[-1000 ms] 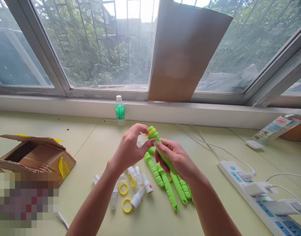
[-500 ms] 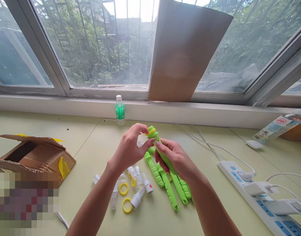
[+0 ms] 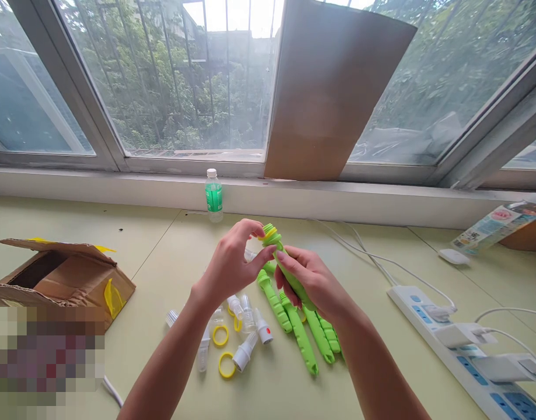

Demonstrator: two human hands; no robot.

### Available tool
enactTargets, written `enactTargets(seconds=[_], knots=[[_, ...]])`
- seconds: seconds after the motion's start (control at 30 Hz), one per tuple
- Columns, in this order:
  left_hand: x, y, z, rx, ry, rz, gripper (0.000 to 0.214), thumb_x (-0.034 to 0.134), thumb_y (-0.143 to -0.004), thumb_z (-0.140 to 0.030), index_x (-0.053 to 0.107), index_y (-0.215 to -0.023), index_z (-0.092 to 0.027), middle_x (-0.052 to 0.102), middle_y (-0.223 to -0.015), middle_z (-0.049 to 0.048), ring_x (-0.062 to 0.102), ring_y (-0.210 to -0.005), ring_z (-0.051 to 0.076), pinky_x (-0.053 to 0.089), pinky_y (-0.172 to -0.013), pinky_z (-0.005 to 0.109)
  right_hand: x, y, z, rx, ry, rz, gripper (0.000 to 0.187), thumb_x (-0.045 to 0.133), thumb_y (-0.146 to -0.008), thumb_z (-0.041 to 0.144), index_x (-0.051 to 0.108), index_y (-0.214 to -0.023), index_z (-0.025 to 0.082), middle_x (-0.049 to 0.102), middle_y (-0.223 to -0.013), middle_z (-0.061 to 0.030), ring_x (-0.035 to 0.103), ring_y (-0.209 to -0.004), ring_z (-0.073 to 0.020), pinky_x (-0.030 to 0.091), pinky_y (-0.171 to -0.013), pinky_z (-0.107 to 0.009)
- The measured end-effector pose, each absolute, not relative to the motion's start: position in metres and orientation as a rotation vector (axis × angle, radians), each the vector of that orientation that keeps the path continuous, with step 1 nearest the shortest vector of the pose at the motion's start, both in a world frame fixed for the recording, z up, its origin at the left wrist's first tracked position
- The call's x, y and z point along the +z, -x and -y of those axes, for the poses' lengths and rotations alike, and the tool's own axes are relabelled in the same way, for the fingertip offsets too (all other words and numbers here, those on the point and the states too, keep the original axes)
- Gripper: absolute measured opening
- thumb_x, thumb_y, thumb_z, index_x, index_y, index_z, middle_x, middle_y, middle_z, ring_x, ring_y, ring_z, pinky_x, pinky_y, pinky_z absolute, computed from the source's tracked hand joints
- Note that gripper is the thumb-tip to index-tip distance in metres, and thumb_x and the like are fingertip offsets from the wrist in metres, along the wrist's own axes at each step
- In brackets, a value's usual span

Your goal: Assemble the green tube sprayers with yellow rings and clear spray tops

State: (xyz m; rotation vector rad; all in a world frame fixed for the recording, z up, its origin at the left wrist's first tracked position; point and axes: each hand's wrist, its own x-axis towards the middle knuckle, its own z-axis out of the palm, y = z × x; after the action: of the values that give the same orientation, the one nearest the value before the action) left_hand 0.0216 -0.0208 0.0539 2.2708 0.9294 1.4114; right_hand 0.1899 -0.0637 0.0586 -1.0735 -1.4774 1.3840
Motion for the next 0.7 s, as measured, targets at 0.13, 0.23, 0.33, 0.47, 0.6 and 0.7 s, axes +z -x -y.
enactTargets(seconds=[0.13, 0.23, 0.33, 0.47, 0.6, 0.7], knots=[[0.0539, -0.0216, 0.0206, 1.407, -2.273, -0.934, 0.016, 0.062, -0.086, -0.026, 0.051, -0.096, -0.021, 0.063, -0.099, 0.0035, 0.062, -0.090, 0.016, 0.053, -0.082, 0.034, 0.0576, -0.1898, 0.0636, 1.380, 1.074, 1.474, 0.034, 0.048, -0.093, 0.050, 0.055, -0.086, 0.017, 0.056, -0.062, 0.0015, 0.045, -0.038, -0.0074, 0.031, -0.033, -0.019], [0.0541, -0.0214, 0.0206, 1.406, -2.278, -0.939, 0.016, 0.063, -0.086, -0.026, 0.050, -0.095, -0.021, 0.063, -0.099, 0.0030, 0.062, -0.089, 0.015, 0.053, -0.082, 0.033, 0.0568, -0.1900, 0.0636, 1.383, 1.076, 1.473, 0.035, 0.048, -0.093, 0.051, 0.055, -0.085, 0.018, 0.056, -0.062, 0.0015, 0.044, -0.038, -0.0073, 0.030, -0.033, -0.019], [0.0541, -0.0214, 0.0206, 1.403, -2.281, -0.947, 0.016, 0.062, -0.086, -0.026, 0.050, -0.095, -0.021, 0.063, -0.099, 0.0032, 0.062, -0.089, 0.016, 0.053, -0.082, 0.034, 0.0567, -0.1899, 0.0631, 1.385, 1.083, 1.472, 0.035, 0.047, -0.092, 0.051, 0.054, -0.085, 0.018, 0.056, -0.062, 0.0014, 0.044, -0.038, -0.0075, 0.030, -0.033, -0.019], [0.0535, -0.0219, 0.0204, 1.396, -2.286, -0.949, 0.015, 0.061, -0.086, -0.026, 0.050, -0.095, -0.021, 0.063, -0.099, 0.0035, 0.062, -0.089, 0.016, 0.053, -0.081, 0.034, 0.0571, -0.1897, 0.0623, 1.382, 1.078, 1.471, 0.034, 0.047, -0.093, 0.051, 0.055, -0.086, 0.018, 0.056, -0.062, 0.0015, 0.045, -0.038, -0.0075, 0.030, -0.033, -0.019], [0.0532, -0.0222, 0.0202, 1.393, -2.295, -0.958, 0.016, 0.062, -0.086, -0.026, 0.050, -0.095, -0.021, 0.063, -0.100, 0.0033, 0.062, -0.089, 0.016, 0.053, -0.080, 0.033, 0.0567, -0.1899, 0.0623, 1.379, 1.078, 1.476, 0.034, 0.047, -0.093, 0.050, 0.055, -0.086, 0.018, 0.056, -0.063, 0.0015, 0.045, -0.038, -0.0073, 0.030, -0.033, -0.019], [0.0536, -0.0221, 0.0204, 1.380, -2.304, -0.975, 0.016, 0.062, -0.086, -0.026, 0.049, -0.095, -0.021, 0.063, -0.100, 0.0030, 0.063, -0.089, 0.016, 0.053, -0.078, 0.032, 0.0557, -0.1901, 0.0624, 1.381, 1.080, 1.475, 0.033, 0.047, -0.094, 0.049, 0.055, -0.086, 0.018, 0.056, -0.063, 0.0017, 0.045, -0.038, -0.0071, 0.030, -0.034, -0.019]])
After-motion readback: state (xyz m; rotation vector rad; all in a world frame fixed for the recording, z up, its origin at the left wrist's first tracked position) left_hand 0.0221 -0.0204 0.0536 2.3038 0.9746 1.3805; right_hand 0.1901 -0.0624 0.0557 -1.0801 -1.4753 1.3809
